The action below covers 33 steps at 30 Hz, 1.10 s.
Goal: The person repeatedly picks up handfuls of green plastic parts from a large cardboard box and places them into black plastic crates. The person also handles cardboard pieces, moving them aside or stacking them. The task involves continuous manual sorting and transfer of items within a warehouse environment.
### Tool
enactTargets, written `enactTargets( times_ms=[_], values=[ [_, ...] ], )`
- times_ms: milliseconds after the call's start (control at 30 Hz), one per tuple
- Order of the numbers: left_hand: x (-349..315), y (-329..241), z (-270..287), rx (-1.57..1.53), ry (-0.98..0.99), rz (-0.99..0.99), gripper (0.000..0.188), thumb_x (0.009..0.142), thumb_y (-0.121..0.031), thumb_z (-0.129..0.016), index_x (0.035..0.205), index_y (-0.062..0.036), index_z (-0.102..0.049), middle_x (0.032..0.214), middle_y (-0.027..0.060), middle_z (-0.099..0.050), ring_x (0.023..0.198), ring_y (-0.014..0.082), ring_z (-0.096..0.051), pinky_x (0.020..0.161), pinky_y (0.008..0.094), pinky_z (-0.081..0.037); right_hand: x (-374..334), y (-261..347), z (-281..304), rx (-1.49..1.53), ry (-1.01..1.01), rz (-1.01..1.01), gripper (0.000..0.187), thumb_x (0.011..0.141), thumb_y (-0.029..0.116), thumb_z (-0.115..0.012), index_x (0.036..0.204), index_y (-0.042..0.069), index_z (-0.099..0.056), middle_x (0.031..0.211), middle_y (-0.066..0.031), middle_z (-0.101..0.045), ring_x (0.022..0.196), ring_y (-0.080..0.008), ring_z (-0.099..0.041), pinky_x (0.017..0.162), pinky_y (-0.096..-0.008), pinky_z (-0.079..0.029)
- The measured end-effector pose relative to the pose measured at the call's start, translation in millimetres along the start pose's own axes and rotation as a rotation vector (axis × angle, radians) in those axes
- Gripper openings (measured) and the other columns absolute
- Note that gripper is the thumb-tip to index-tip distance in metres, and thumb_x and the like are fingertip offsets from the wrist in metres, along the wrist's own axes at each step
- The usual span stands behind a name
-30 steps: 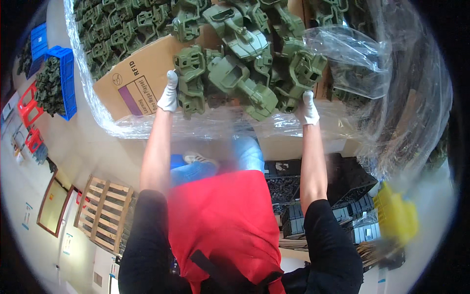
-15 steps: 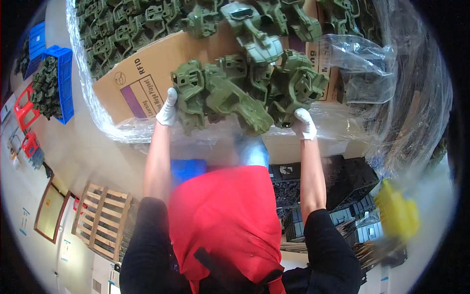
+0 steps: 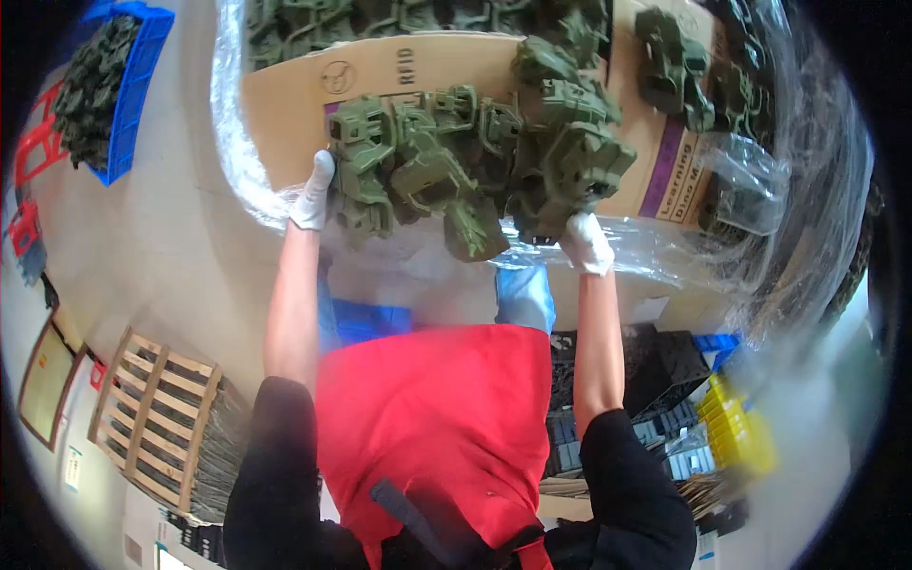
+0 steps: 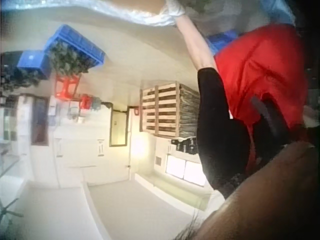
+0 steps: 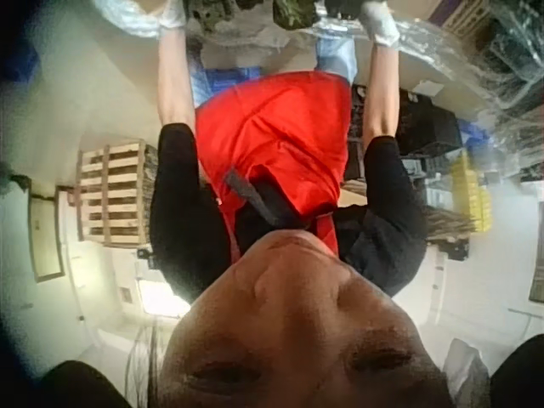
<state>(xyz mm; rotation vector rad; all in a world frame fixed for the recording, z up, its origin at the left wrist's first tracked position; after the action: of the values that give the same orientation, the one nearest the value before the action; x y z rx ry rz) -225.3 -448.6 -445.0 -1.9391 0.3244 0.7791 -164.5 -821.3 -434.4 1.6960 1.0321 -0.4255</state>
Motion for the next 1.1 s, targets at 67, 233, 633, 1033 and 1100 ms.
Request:
enactTargets(
  times_ms=[67, 233, 633, 1033, 1100],
  values=[
    [2, 0, 22, 0.002, -0.044, -0.044, 0.088, 0.070, -0.064, -0.065, 0.131, -0.0049, -0.042, 0.123, 0.0088, -0.053, 0.111, 0.0213, -0.051, 0.093, 0.0364, -0.045, -7, 35, -67, -0.130, -0.021, 0.004, 0.075, 0.060, 0.014, -0.072, 0.126, 0.001, -0.040, 0.115, -0.0102, -0.053, 0.102, -0.0215, -0.053, 0.089, -0.0336, -0.044],
    [-8, 9, 20, -0.069, 0.013, -0.052, 0.087, 0.076, -0.063, -0.060, 0.138, -0.0082, -0.033, 0.129, 0.0068, -0.046, 0.117, 0.0192, -0.045, 0.098, 0.0359, -0.039, -16, 37, -182, -1.321, -0.646, 0.302, 0.089, 0.061, 0.035, -0.078, 0.131, -0.002, -0.037, 0.119, -0.0197, -0.050, 0.109, -0.0279, -0.050, 0.096, -0.0384, -0.038],
    [-9, 24, 9, -0.286, 0.190, 0.000, 0.097, 0.071, -0.058, -0.068, 0.142, -0.0103, -0.023, 0.134, 0.0078, -0.040, 0.123, 0.0217, -0.040, 0.101, 0.0387, -0.036, 69, 15, -46, -0.116, 0.099, -0.049, 0.063, 0.090, 0.037, -0.050, 0.141, 0.008, -0.028, 0.137, -0.0051, -0.039, 0.125, -0.0224, -0.037, 0.102, -0.0373, -0.033],
    [-37, 6, 96, -0.290, 0.238, -0.102, 0.105, 0.068, -0.057, -0.071, 0.143, -0.0068, -0.018, 0.139, 0.0109, -0.035, 0.125, 0.0233, -0.039, 0.103, 0.0375, -0.035, 36, 16, -162, -0.189, 0.012, -0.086, 0.082, 0.078, 0.041, -0.066, 0.142, 0.009, -0.026, 0.136, -0.0051, -0.039, 0.120, -0.0194, -0.042, 0.099, -0.0345, -0.036],
    [-65, -25, 120, -0.345, 0.292, -0.086, 0.101, 0.073, -0.051, -0.070, 0.144, -0.0059, -0.015, 0.140, 0.0115, -0.032, 0.126, 0.0234, -0.037, 0.105, 0.0370, -0.033, 9, 27, -210, -0.269, -0.066, -0.097, 0.074, 0.082, 0.040, -0.064, 0.139, 0.007, -0.031, 0.132, -0.0050, -0.043, 0.116, -0.0182, -0.045, 0.095, -0.0339, -0.039]
  ],
)
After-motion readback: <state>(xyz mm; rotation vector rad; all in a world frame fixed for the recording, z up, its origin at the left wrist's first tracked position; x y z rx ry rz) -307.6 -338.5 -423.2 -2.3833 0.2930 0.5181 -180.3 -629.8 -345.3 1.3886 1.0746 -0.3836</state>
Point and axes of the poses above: each hand's wrist, its own x-axis towards the middle knuckle, its own z-axis out of the back of the hand, y = z × x, the point moved 1 cm from there along x, towards the middle knuckle
